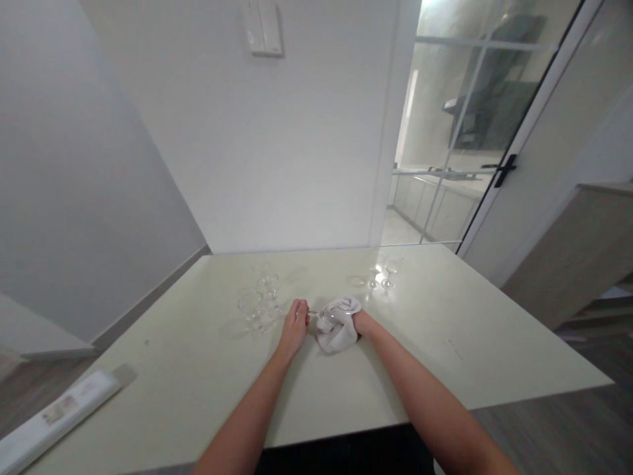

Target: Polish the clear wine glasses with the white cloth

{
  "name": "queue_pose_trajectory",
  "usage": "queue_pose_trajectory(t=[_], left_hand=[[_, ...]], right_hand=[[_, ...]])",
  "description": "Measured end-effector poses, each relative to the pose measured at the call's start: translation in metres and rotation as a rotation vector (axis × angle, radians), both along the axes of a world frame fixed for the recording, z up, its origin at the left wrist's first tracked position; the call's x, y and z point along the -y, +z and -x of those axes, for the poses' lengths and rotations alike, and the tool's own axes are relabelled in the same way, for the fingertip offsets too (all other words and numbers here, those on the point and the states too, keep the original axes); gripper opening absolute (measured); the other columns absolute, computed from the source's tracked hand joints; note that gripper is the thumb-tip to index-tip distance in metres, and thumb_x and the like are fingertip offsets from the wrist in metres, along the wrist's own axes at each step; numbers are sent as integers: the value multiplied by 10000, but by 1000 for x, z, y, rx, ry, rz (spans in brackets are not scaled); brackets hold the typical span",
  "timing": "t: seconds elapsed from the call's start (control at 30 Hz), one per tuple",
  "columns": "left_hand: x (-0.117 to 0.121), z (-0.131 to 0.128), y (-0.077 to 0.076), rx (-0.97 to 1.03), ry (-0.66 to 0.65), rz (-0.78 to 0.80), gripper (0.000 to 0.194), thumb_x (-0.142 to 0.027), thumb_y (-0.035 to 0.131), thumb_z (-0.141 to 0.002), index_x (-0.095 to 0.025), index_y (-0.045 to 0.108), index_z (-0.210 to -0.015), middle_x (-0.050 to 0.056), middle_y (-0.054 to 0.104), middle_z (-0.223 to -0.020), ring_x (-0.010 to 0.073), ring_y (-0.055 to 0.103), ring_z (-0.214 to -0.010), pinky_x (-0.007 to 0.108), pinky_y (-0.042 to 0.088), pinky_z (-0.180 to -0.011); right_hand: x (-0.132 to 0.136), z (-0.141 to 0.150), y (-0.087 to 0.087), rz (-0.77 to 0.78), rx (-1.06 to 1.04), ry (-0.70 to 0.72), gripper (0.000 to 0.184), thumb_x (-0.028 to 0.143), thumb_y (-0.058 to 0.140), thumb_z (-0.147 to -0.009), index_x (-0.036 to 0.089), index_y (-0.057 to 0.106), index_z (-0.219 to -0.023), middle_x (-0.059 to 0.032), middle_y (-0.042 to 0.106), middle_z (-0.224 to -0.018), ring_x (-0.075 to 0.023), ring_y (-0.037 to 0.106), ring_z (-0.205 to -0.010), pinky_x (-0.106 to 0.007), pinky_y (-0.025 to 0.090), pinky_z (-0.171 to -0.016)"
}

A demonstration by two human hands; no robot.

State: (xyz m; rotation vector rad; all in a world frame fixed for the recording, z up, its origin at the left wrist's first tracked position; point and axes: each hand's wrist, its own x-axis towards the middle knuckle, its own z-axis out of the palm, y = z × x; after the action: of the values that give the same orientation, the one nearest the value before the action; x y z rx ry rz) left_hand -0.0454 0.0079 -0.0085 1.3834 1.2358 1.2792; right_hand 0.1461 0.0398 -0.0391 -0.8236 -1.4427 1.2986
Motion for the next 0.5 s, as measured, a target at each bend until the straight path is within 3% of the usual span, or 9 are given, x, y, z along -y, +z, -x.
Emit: queue_pose_trajectory(t=[0.13,0.27,0.4,0.47,0.5], left_hand=[[0,0,1,-11,17,7,515,-721,390,-865,-216,465,-795,-63,415,-575,103,391,-457,211,314,-413],[1,-1,4,-8,20,34,530,-731,379,-858,-214,479,-799,-66,420,-561,101,389,-435,211,320,-399],[2,-3,5,-20,23,59,544,-735,353,-862,-212,479,-782,-66,429,-533,103,395,-407,212,307,-382],[1,-4,4,-25,18,82,553,-737,330,-865,-211,478,-783,-63,444,-521,105,399,-390,213,292,-371],[1,-4,4,-29,13,92,559,-739,322,-865,-209,481,-789,-61,456,-519,105,404,-384,213,288,-368]], right_hand=[[3,-3,9,-103,58,91,221,424,764,-657,223,705,-728,-45,764,-865,-230,681,-976,-442,469,-1022],[8,-3,14,-48,53,68,277,445,799,-595,221,702,-727,-51,767,-842,-251,687,-971,-450,491,-993],[14,7,18,266,-128,56,279,473,761,-619,222,688,-716,-43,756,-788,-265,705,-919,-435,542,-895],[16,12,23,481,-215,170,280,478,704,-658,201,685,-694,-77,753,-769,-283,711,-889,-428,556,-843],[16,14,27,513,-236,194,297,485,667,-676,189,685,-694,-88,750,-757,-285,715,-872,-422,560,-826]])
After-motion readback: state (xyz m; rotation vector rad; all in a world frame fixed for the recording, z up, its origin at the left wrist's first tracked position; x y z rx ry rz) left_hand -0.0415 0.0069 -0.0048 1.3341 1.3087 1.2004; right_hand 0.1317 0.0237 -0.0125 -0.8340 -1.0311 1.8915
